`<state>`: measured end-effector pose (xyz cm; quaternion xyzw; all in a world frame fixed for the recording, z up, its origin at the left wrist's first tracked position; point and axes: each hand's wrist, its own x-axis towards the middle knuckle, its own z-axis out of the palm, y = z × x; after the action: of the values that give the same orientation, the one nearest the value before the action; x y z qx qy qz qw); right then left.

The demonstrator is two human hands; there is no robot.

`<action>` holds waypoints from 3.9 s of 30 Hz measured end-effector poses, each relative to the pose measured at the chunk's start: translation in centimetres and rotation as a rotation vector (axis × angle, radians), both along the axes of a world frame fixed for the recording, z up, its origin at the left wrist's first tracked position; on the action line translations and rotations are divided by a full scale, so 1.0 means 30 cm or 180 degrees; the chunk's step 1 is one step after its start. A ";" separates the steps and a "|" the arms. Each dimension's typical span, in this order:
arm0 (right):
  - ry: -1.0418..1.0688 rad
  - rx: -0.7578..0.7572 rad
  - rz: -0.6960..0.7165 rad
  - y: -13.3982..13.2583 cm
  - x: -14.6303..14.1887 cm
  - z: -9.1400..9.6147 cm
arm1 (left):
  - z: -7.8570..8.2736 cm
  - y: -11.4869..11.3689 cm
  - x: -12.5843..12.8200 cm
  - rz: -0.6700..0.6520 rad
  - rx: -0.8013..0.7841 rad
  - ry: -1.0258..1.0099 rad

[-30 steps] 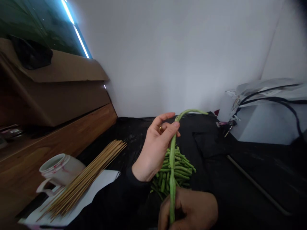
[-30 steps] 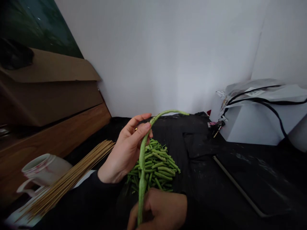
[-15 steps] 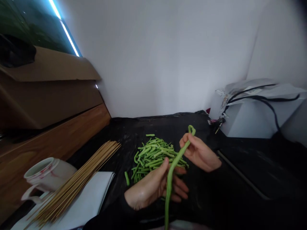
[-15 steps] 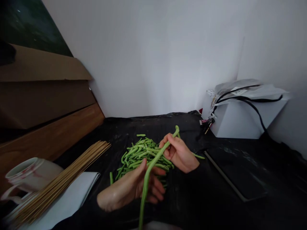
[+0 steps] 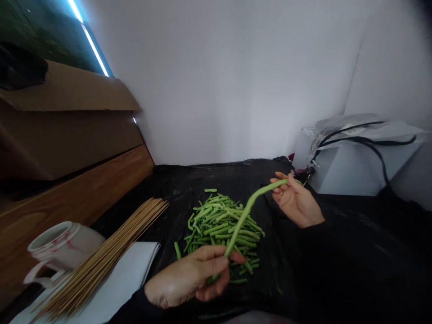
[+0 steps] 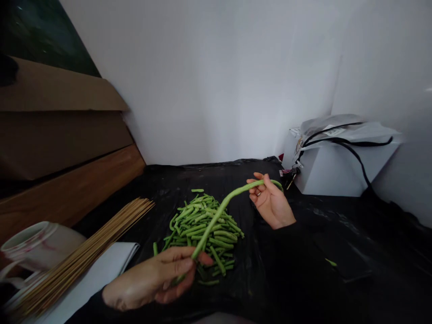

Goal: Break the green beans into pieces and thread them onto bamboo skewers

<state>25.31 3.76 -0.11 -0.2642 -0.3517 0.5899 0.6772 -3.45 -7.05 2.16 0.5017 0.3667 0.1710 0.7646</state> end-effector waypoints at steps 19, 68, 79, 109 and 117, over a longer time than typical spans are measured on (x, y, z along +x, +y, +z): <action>-0.1199 0.0916 0.0757 0.003 -0.077 0.350 | 0.033 0.286 0.000 0.1260 0.2591 0.0728; -0.0836 0.0172 0.1157 -0.068 -0.243 -0.036 | -0.006 0.333 0.068 0.0209 0.3398 0.1061; 0.0020 -0.0547 0.0681 -0.031 -0.224 -0.068 | -0.013 0.335 0.076 0.0877 0.4090 0.1223; 0.0073 -0.0559 0.0968 -0.049 -0.275 -0.109 | -0.063 0.322 0.130 0.2046 0.3665 0.0190; 0.0079 -0.0665 0.0830 -0.046 -0.253 -0.086 | -0.064 0.334 0.142 0.2167 0.2479 -0.0389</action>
<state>17.71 2.39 -2.68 -0.2780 -0.3113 0.7093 0.5681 0.81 2.96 0.24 0.5905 0.3730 0.5627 0.4423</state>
